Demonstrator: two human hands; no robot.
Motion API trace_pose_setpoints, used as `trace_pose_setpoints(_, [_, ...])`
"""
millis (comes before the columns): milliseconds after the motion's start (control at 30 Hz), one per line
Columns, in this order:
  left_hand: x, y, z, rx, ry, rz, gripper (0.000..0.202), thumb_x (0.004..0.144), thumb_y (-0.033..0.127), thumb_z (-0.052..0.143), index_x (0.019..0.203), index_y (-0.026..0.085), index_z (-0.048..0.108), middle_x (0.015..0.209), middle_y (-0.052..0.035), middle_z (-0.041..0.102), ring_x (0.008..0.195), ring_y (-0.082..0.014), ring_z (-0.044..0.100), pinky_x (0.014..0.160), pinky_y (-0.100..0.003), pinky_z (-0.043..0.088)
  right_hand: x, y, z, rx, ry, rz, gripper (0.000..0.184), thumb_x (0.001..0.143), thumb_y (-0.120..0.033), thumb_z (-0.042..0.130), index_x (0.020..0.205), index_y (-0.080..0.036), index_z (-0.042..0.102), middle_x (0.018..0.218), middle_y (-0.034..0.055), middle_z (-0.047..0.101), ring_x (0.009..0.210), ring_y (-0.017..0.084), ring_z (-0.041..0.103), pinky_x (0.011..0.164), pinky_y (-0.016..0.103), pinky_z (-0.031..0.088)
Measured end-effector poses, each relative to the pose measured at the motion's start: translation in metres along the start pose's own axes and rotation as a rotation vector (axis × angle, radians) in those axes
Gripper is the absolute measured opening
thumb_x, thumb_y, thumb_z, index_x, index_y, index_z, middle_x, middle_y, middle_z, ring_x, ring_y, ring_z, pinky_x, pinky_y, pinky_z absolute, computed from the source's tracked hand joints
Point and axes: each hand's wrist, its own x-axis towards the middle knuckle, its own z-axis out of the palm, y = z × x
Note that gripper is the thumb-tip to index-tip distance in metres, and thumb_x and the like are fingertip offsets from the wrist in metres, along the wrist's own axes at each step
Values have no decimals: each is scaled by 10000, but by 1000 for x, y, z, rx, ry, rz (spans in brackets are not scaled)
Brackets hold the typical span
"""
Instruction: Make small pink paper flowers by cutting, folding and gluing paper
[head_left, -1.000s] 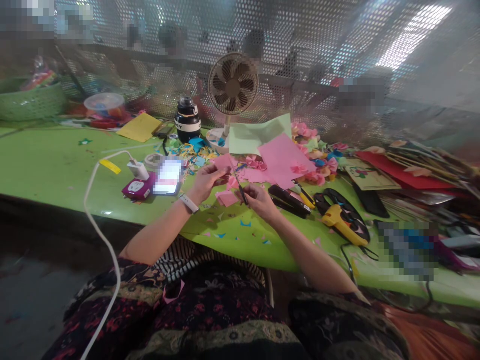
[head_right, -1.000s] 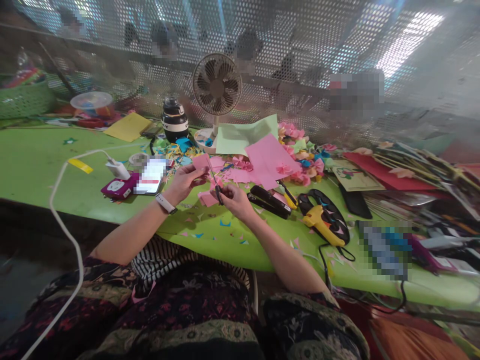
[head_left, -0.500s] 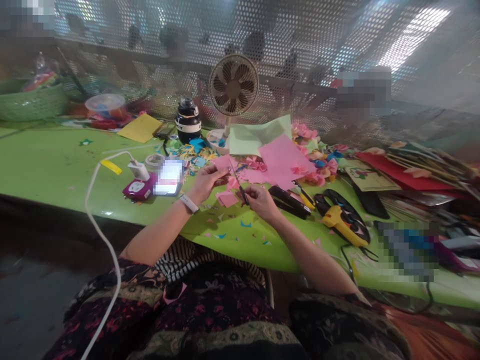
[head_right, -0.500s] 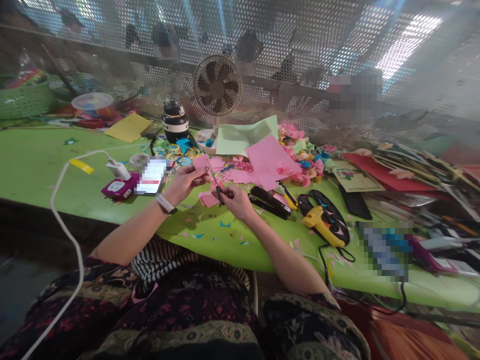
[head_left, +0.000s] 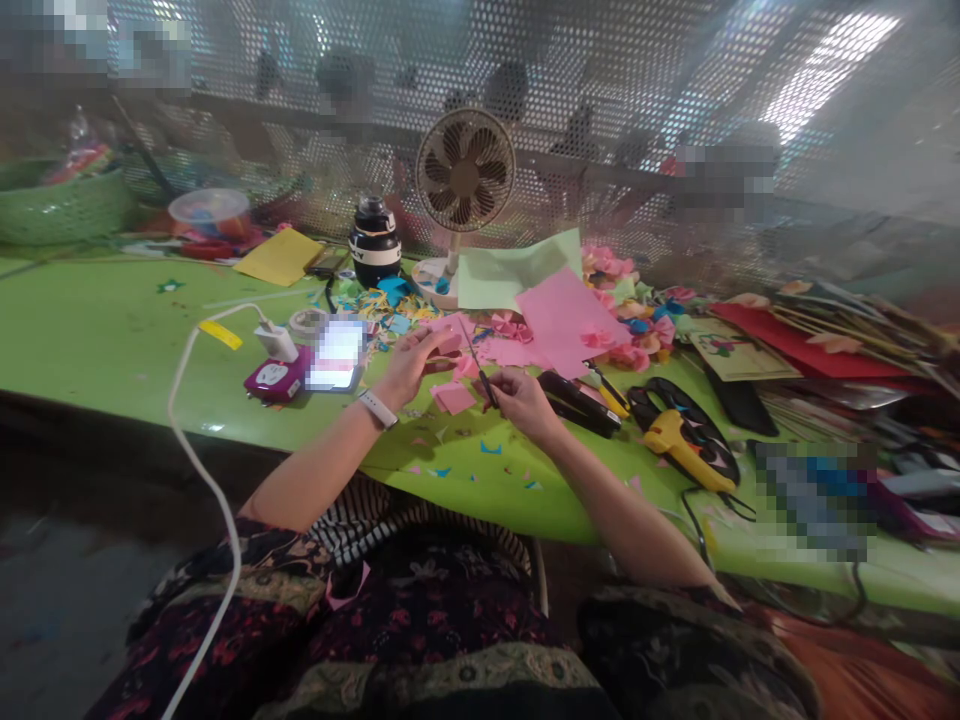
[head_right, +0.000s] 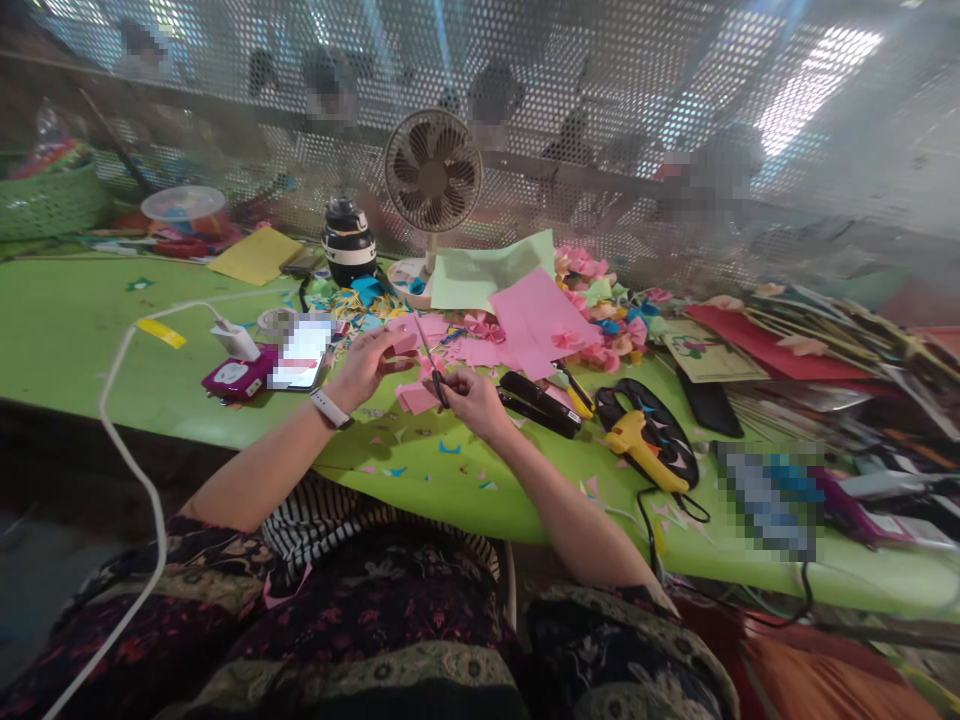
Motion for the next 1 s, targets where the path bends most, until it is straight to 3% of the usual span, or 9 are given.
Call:
trace_pose_setpoints(167, [2,0,0,5,34,21,361,620,416,922,768,173,700,729,0,689,670,-137,697,672,-286,612,-1,1,-1,9,-39,-17,609,661,-774,761,747,-181,653,625,13,639,475,85,434,428,240,318])
trace_pose_setpoints(600, [2,-2,0,56,19,62,364,665,422,905,679,166,646,646,30,601,616,-104,645,682,-284,609,-4,-4,1,-6,-20,-10,612,643,-778,769,732,-186,640,618,17,641,495,102,491,436,240,348])
trace_pose_setpoints(1000, [3,-5,-3,96,-11,99,454,577,537,922,701,175,677,717,-3,658,669,-121,640,709,-308,615,-2,-4,-1,-14,-9,-11,613,637,-785,756,691,-197,592,592,12,634,488,106,495,444,246,321])
